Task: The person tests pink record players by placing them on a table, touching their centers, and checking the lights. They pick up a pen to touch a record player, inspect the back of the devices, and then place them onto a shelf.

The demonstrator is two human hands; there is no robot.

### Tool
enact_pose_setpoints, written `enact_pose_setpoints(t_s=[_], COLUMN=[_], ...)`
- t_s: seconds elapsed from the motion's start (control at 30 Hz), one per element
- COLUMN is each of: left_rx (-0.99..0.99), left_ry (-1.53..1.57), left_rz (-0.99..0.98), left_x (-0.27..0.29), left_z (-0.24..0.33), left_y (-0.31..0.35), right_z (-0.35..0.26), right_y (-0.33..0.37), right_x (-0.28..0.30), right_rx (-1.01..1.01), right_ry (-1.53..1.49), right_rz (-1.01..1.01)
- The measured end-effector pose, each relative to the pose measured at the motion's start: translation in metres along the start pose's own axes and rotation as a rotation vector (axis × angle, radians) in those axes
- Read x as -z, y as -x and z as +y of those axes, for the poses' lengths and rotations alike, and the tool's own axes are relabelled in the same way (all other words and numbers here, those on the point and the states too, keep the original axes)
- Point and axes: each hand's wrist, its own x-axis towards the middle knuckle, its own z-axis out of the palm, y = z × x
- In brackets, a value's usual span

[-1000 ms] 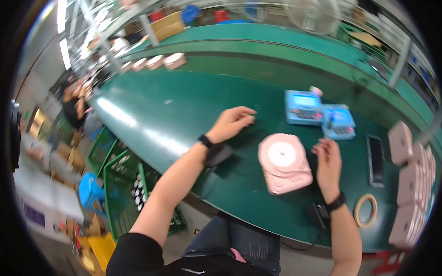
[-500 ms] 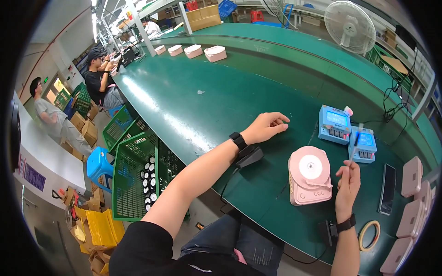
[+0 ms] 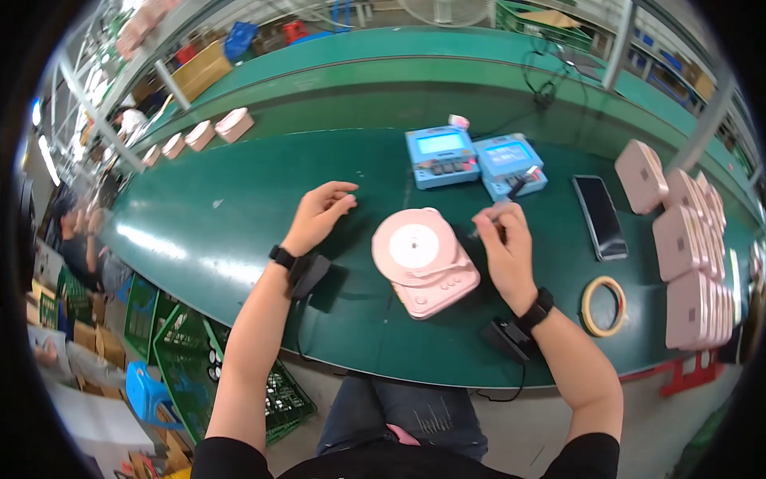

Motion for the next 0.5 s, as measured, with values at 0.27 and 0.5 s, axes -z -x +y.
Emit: enact_pose_setpoints(t_s=[0.27,0.5], left_rx=[0.016,0.019], left_ry=[-0.01,-0.001], left_rz=[0.054,0.037], left_x=[0.0,0.002], left_z=[0.0,0.004], left_y=[0.0,0.001], right_z=[-0.018,-0.028], right_y=[0.002,-0.001], right_x=[-0.001,0.007], right_rx=[-0.347,-0.394], right_ry=[-0.111,-0.346], right_rz=[-0.147,-0.15])
